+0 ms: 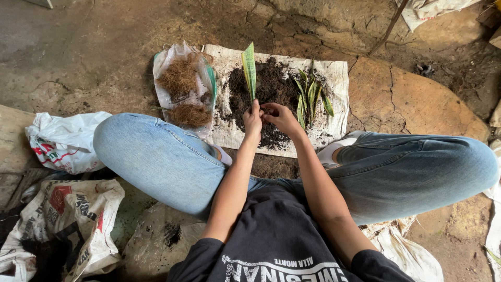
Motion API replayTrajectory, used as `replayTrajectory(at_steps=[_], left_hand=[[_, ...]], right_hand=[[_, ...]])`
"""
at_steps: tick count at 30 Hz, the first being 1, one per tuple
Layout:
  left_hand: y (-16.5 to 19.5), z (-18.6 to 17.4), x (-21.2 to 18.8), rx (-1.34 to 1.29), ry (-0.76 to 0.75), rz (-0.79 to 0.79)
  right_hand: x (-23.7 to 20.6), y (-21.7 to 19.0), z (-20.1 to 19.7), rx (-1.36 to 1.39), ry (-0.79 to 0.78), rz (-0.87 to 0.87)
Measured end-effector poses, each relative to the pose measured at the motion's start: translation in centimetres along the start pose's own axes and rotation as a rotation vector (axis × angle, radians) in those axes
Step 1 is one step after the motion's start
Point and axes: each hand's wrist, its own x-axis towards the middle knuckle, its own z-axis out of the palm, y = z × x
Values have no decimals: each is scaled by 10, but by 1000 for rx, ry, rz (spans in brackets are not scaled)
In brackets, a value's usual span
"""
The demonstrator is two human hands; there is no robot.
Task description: The person sits on the ground and prepares snake plant cuttings for planting. They mix and pile soil on a cloth, press soil around the base of each leaf cutting by hand, and handle coconut coir fibers beside the soil pile.
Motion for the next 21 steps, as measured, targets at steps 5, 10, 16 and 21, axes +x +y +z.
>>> replayTrajectory(at_steps=[5, 10, 16, 21], left_hand=[[6, -4, -1, -100, -55, -88], [10, -1, -4, -145, -62, -134], [12, 0, -5, -211, -91, -129], [9, 1, -8, -158, -76, -113]], right_hand=[[3, 6, 3, -62, 62, -143], [4, 11, 5, -53, 109, -114], [2, 3, 9, -184, 236, -329], [1, 0, 17, -280, 377, -354]])
